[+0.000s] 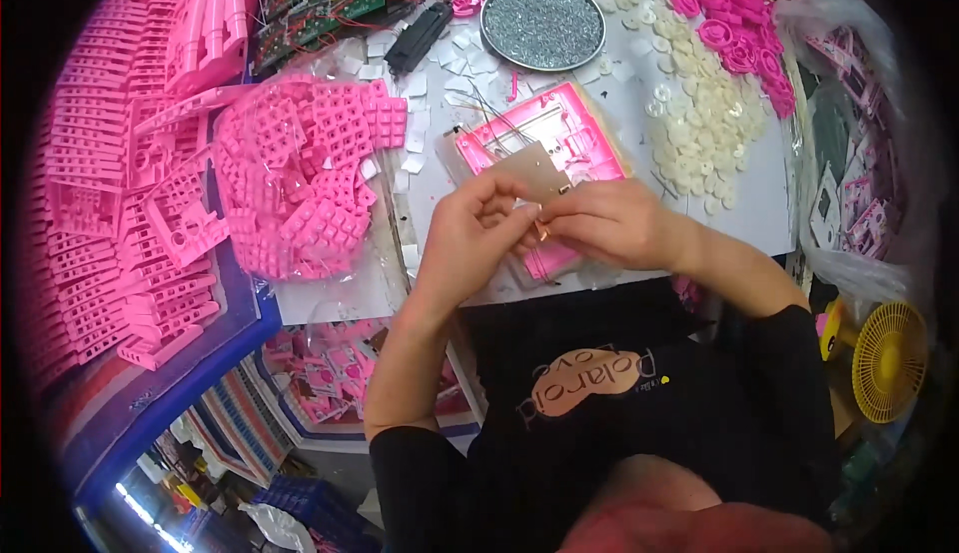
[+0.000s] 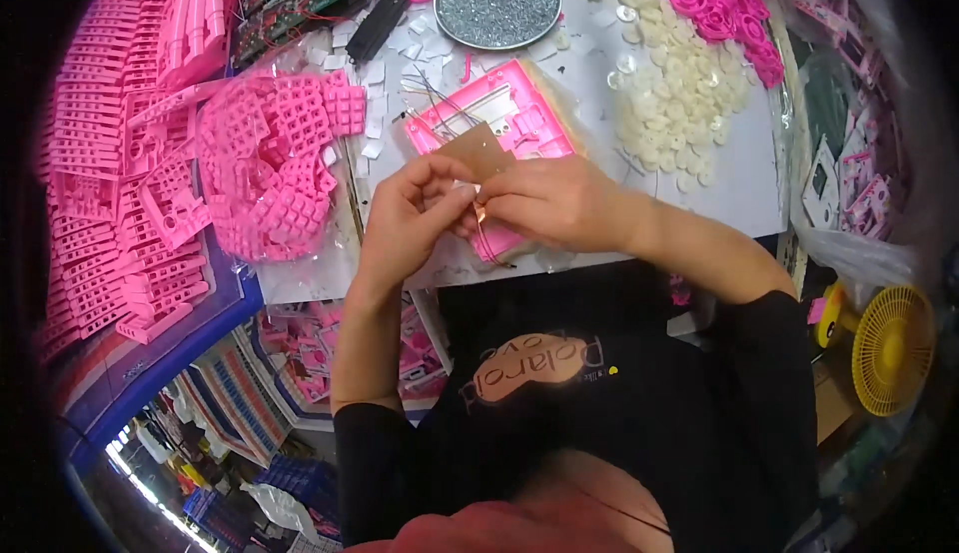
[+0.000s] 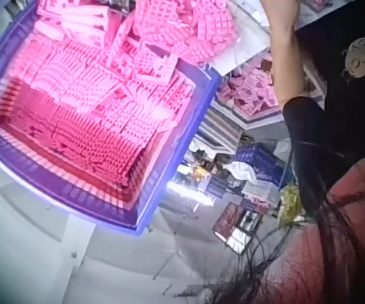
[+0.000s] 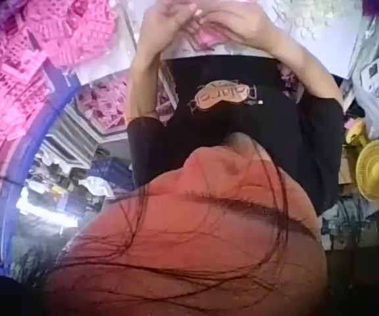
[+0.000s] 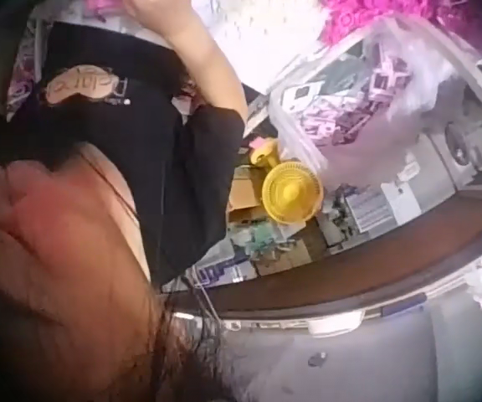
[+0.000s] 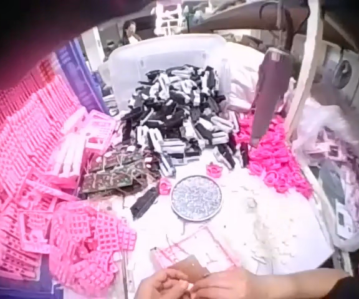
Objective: Assembling electronic components into a pink plastic frame using an electric screwdriver.
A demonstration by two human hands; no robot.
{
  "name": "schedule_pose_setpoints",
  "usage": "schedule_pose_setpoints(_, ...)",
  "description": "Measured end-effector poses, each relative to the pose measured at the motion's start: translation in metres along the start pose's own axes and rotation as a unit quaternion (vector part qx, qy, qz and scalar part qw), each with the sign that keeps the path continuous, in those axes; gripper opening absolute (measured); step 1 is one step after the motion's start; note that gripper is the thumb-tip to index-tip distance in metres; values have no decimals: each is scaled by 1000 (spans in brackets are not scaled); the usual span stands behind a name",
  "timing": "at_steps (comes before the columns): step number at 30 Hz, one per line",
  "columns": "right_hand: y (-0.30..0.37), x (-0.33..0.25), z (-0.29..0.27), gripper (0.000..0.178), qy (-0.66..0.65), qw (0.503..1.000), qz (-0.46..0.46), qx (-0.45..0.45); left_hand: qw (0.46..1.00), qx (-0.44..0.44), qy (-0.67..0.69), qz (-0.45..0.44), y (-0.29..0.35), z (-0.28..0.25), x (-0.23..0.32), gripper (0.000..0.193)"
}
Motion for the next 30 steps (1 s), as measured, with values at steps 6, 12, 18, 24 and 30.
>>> schedule_pose_setpoints(6, 4, -8, 8, 21, 136, 989, -37, -39, 921, -12, -336, 196, 15, 13, 30, 11)
schedule_pose_setpoints(12, 8, -6, 18, 19, 133, 989, -61, -30, 865, 6, -395, 309, 30, 24, 35, 13)
schedule_pose_setpoints(18, 9, -2, 32, 23, 138, 985, -43, -90, 835, 16, -429, 345, 42, 26, 27, 19)
schedule_pose_setpoints(24, 9, -7, 23, 20, 81, 986, 39, -138, 804, 105, -482, 331, 58, 4, 49, 34)
schedule_pose_setpoints(30, 5, -1, 13, 20, 94, 992, 37, -79, 770, -65, -534, 343, 68, 36, 12, 38)
Point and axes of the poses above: each hand's wrist, its own y-axis away from the middle knuckle, its own z-axis out of the palm, x = y × z, the point moved 9 cm from there along -y, towards the middle knuckle, and after that the axes turned 15 degrees about z, right-handed, at the moved point
